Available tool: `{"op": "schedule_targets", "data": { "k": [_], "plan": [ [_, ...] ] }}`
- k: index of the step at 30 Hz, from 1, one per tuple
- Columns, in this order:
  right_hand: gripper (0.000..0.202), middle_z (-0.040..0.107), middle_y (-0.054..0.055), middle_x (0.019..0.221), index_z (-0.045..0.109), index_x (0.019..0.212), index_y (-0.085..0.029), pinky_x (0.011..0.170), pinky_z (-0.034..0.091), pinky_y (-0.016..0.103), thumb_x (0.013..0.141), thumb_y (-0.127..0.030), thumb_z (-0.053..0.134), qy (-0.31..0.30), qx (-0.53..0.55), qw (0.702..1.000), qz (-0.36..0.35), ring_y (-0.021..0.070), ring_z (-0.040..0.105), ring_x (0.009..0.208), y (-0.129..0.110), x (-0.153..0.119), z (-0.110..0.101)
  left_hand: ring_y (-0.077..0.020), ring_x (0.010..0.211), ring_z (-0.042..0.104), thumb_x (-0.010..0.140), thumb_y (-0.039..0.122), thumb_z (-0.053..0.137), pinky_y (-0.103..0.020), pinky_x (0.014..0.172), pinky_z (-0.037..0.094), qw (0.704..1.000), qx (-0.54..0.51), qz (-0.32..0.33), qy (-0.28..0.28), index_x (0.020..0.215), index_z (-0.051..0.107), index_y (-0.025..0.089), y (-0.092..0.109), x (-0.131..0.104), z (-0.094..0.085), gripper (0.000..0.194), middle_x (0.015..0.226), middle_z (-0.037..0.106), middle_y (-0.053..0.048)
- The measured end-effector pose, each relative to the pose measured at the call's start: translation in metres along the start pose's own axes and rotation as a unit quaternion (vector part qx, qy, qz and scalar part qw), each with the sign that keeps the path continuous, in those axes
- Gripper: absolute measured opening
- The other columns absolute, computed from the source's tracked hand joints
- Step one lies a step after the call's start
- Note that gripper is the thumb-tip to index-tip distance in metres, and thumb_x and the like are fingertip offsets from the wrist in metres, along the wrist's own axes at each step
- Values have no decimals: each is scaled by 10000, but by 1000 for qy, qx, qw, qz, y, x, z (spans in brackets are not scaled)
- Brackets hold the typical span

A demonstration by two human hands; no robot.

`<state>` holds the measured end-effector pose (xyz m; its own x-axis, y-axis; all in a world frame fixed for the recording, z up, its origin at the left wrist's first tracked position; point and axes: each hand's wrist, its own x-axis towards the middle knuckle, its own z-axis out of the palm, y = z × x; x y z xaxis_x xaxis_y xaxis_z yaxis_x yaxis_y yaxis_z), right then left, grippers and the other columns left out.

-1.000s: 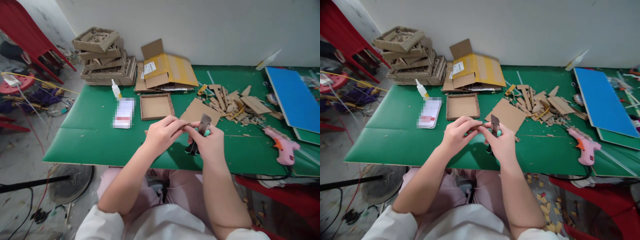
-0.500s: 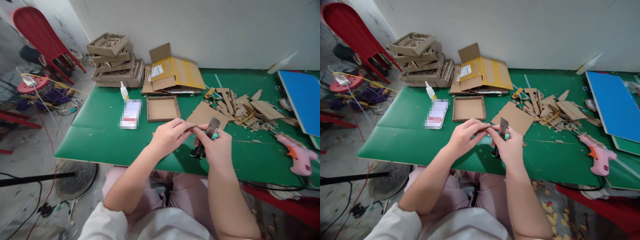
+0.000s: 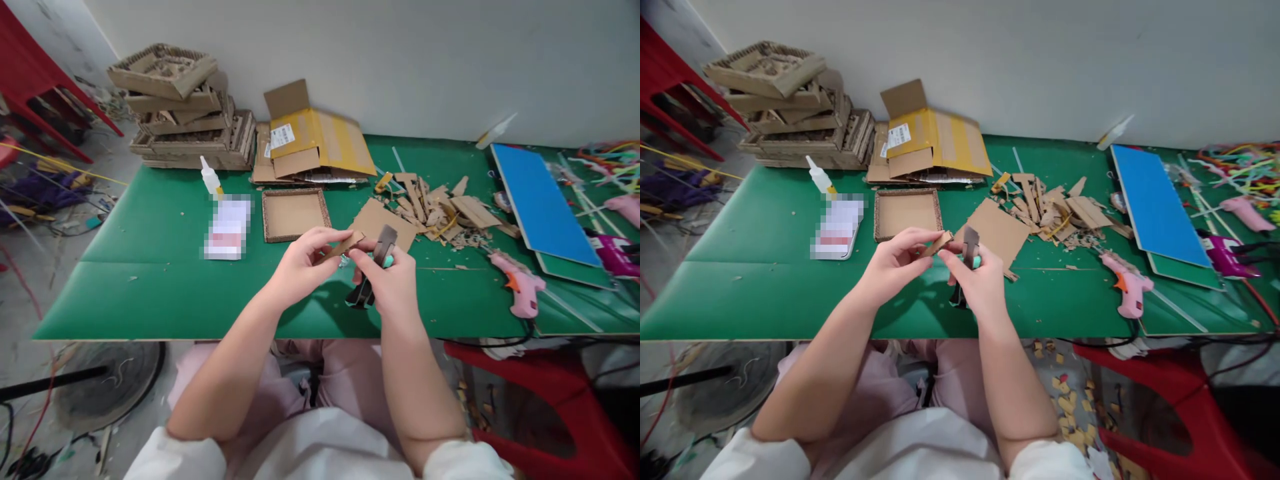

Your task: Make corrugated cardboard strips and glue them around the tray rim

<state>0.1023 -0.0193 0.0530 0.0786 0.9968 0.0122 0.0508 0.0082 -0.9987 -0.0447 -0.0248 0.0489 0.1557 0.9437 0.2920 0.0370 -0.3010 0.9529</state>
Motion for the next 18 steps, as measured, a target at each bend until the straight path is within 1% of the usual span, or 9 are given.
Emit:
{"op": "schedule_targets", "data": {
  "k": [2,4,8,10,12,14,16,18],
  "plan": [
    [278,566,-68,485,629,707,-190,384,411,216,578,-389,774,4,-35,999,1,91,509,373,0,-3,2,-137,861,599,755,118,558,-226,646,491,1000,1,13,-3,1078,661,204,0,0,1,350,1036,605,-79],
    [284,559,-68,477,615,687,-191,391,419,217,585,-405,771,9,-49,999,-2,98,522,388,0,-5,4,-128,836,596,766,114,552,-227,641,491,1000,6,28,-7,1084,658,206,1,-1,2,347,1019,597,-77],
    [247,572,-62,477,604,681,-193,398,411,223,643,-397,740,17,12,999,-27,89,497,371,2,-3,5,-107,784,588,772,94,554,-201,597,470,999,26,38,-7,1096,651,199,4,-1,2,355,982,611,-67],
    [236,584,-55,498,589,652,-190,392,397,226,668,-385,722,45,54,996,-51,79,477,355,2,1,3,-113,805,598,771,89,562,-199,611,477,998,39,44,-8,1094,652,188,4,-1,1,350,985,631,-69],
    [241,589,-49,516,575,636,-189,390,393,232,697,-389,694,87,84,990,-70,73,465,345,2,5,0,-120,828,612,771,97,583,-203,643,493,997,55,44,1,1097,651,183,3,-1,1,344,991,656,-66],
    [241,613,-40,569,592,680,-188,391,397,235,705,-410,682,107,90,988,-68,70,470,348,3,7,-3,-114,788,628,774,110,599,-209,653,508,998,60,26,16,1117,638,185,2,-1,2,353,973,681,-52],
    [265,640,-34,659,629,793,-195,394,408,236,682,-422,705,74,71,993,-52,64,483,363,3,7,-3,-101,699,633,775,118,607,-209,628,517,997,65,5,29,1106,633,183,0,-1,4,338,929,701,-33],
    [364,632,-49,709,635,947,-227,390,414,230,651,-413,735,33,42,998,-40,57,482,378,4,4,-1,-98,653,630,777,140,617,-206,605,514,993,107,10,39,1023,649,172,0,-2,6,250,877,707,-21]
  ]
}}
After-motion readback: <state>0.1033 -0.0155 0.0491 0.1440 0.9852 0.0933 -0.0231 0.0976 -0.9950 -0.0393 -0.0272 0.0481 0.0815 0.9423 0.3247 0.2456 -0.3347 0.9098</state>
